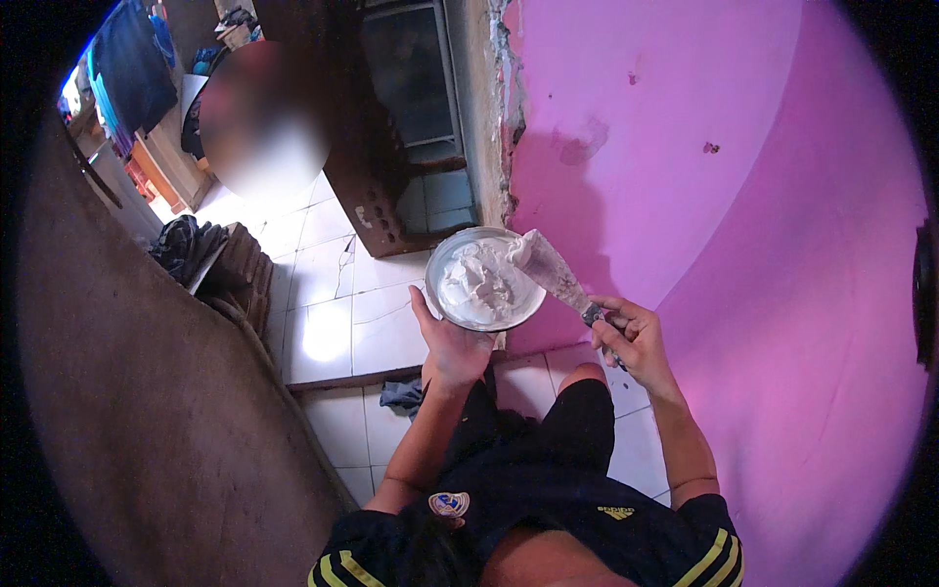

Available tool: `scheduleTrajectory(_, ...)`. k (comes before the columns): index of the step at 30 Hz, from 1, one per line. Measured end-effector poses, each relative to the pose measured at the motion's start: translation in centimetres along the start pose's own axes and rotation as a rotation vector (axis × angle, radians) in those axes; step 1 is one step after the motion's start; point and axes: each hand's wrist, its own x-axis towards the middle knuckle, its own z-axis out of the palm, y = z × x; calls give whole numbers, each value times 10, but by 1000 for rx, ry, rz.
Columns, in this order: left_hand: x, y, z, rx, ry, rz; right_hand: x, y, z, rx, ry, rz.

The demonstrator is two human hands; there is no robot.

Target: The person applies a patching compound to a damaged section of an indoor wall using a metal putty knife, picking up the compound from a small container.

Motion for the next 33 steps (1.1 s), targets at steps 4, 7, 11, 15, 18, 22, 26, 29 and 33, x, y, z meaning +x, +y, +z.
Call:
scheduleTrajectory(4, -4, -3, 7, -29, -97, -13, 0, 0, 4, 144, 15, -29)
scheduleTrajectory(7, -3, -12, 15, -119, -116, 18, -3, -3, 12, 276, 43, -47)
scheduleTrajectory(11, -7, -16, 23, -118, -150, 55, -4, -9, 18, 353, 53, -43)
scheduleTrajectory(15, -16, -10, 28, -74, -181, 80, -4, -14, 17, 357, 40, -53)
scheduleTrajectory(18, -19, -6, 34, -65, -235, 131, -4, -11, 10, 431, -21, -65)
scheduleTrajectory(22, -12, -12, 33, -86, -260, 184, 6, -13, 11, 515, -54, -104)
scheduleTrajectory(26, -6, -13, 42, -37, -142, 237, 18, -15, 22, 551, 16, -169)
scheduleTrajectory(29, 6, -8, 31, -66, -115, 273, 32, -23, 38, 515, 114, -201)
scheduleTrajectory(33, 7, -6, 13, -96, -61, 167, 38, -28, 59, 494, 265, -303)
